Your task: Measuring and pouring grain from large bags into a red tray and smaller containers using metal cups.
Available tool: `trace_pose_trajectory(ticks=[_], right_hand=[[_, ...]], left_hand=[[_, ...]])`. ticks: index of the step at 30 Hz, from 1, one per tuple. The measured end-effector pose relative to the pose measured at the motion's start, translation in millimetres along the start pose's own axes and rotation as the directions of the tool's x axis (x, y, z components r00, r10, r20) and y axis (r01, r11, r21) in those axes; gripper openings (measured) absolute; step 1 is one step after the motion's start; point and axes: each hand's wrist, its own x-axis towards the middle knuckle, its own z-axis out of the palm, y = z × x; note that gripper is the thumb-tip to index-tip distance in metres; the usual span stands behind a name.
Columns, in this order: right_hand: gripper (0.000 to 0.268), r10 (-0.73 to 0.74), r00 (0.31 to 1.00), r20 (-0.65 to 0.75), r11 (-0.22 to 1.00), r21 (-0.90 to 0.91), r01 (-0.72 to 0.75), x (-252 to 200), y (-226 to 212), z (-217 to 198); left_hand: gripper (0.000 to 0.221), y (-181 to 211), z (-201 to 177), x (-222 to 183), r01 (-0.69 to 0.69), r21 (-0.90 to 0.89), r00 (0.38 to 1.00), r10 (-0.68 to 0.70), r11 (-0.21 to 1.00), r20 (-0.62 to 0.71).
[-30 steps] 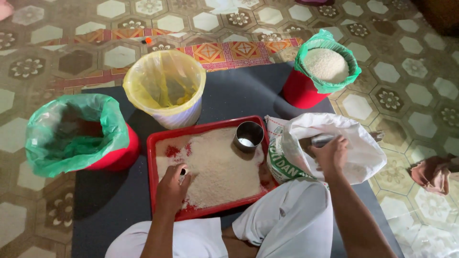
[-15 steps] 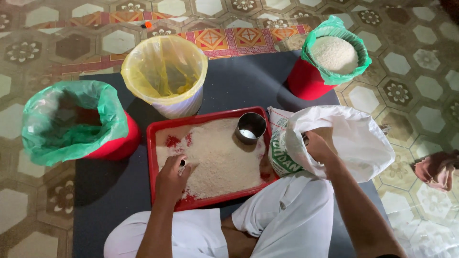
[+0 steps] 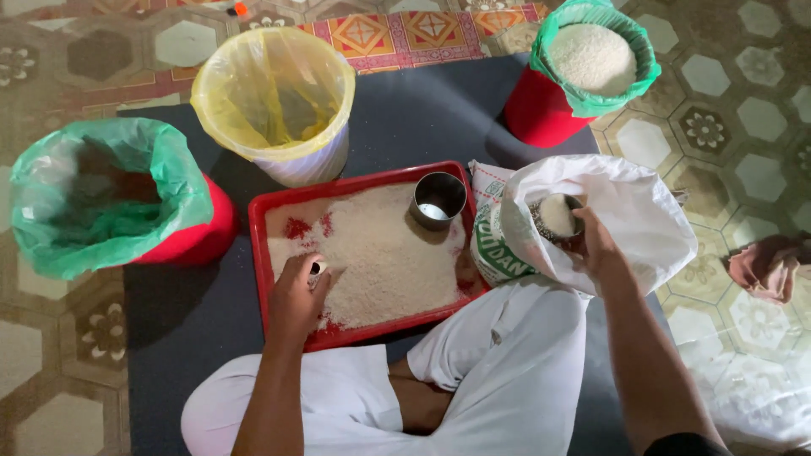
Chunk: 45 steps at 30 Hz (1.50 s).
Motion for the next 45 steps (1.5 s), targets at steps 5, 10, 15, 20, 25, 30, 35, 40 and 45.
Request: trace_pose_trajectory(ticks=[5, 10, 15, 20, 25, 30, 35, 40, 45], right_hand=[[0.046, -0.141, 0.989, -0.034, 0.867, 0.478, 0.14, -34.5, -33.0, -15.3], [0.058, -0.355, 0.932, 0.078, 0.822, 0.5, 0.271, -57.7, -44.2, -37.0], [0.042, -0.461, 0.871, 0.171, 0.791, 0.524, 0.316, -104.1, -72.0, -9.2], [0.027, -0.544, 0.825, 0.155, 0.764, 0.498, 0.41, -161.5, -98.2, 47.3], [0.069, -0.676, 0.729, 0.11, 0.723, 0.292, 0.626, -201.7, -117.9, 116.0], [0.09, -0.786, 0.61, 0.097, 0.613, -0.01, 0.79, -203.7, -116.1, 160.5], [0.093, -0.886, 0.443, 0.136, 0.409, -0.216, 0.886, -218.3, -114.2, 200.6], [0.1, -0.941, 0.295, 0.166, 0.234, -0.312, 0.921, -207.8, -97.5, 226.0], [0.102, -0.972, 0.098, 0.212, 0.002, -0.412, 0.911, -208.4, -81.7, 245.8]], left_hand=[[0.03, -16.3, 14.6, 0.6, 0.004, 0.071, 1.0, -0.002, 0.997, -0.026], [0.035, -6.1, 3.3, -0.7, -0.075, 0.014, 0.997, 0.075, 0.997, -0.019], [0.036, 3.5, -2.8, 1.4, -0.093, -0.05, 0.993, 0.09, 0.994, -0.071], [0.036, 6.5, -4.9, 1.1, -0.12, -0.057, 0.987, 0.113, 0.991, -0.114], [0.032, -9.6, 7.7, 3.0, -0.135, 0.014, 0.974, 0.136, 0.991, -0.179], [0.031, -16.5, 12.0, 3.4, -0.156, 0.139, 0.95, 0.187, 0.978, -0.251], [0.03, -16.4, 12.2, 4.6, -0.17, -0.019, 0.951, 0.159, 0.985, -0.265], [0.029, -14.4, 10.2, 3.5, -0.155, -0.025, 0.954, 0.143, 0.988, -0.265], [0.029, -12.9, 7.5, 3.9, -0.123, -0.075, 0.967, 0.103, 0.99, -0.231]])
